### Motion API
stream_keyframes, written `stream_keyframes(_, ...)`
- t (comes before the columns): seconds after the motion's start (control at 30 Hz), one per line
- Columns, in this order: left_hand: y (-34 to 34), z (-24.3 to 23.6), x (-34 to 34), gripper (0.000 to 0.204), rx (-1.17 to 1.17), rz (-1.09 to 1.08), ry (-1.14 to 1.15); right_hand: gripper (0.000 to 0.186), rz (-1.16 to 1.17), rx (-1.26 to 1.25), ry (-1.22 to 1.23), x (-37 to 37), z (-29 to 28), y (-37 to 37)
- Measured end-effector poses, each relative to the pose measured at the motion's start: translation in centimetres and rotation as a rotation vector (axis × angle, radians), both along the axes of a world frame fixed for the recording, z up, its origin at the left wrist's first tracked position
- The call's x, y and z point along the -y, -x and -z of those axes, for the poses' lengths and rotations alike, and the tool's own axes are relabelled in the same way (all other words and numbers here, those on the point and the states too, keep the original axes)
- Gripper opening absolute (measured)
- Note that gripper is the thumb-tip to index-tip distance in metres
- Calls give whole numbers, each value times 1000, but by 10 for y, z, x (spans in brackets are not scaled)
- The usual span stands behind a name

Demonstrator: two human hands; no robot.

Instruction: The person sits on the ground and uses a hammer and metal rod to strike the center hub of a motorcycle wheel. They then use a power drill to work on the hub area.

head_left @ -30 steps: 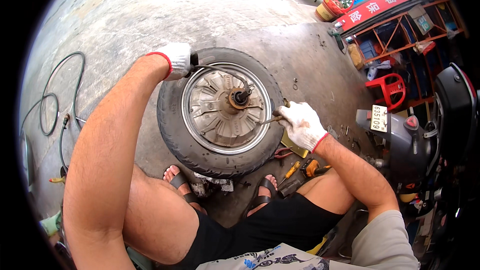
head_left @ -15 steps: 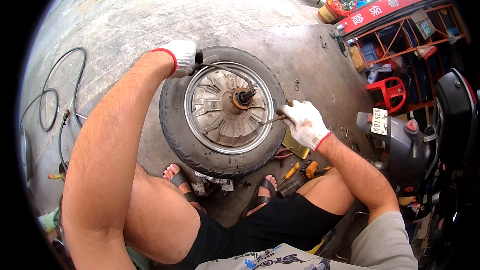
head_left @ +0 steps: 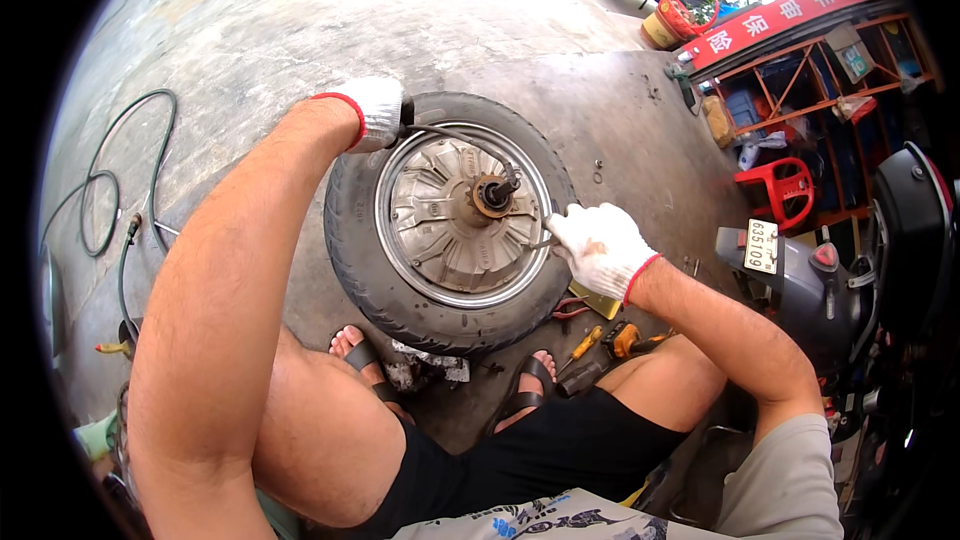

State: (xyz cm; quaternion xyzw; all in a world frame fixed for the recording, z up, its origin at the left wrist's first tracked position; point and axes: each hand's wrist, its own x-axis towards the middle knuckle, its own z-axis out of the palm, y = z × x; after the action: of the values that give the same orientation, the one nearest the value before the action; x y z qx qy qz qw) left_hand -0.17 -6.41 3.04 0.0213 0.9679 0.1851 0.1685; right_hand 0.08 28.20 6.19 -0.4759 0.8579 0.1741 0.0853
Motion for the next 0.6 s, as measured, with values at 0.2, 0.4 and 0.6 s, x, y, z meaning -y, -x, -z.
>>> stream_keyframes(0.2,5,11,7,31,7,-1,18,28,344,111,18,7,4,2)
stream_keyframes(0.4,3,3,-3,30,29,2,-13,25,17,52,-126,0,3,1)
stream_keyframes(0.6,2,4,4,30,57,-52,36,20,195,123,43,-4,24,8)
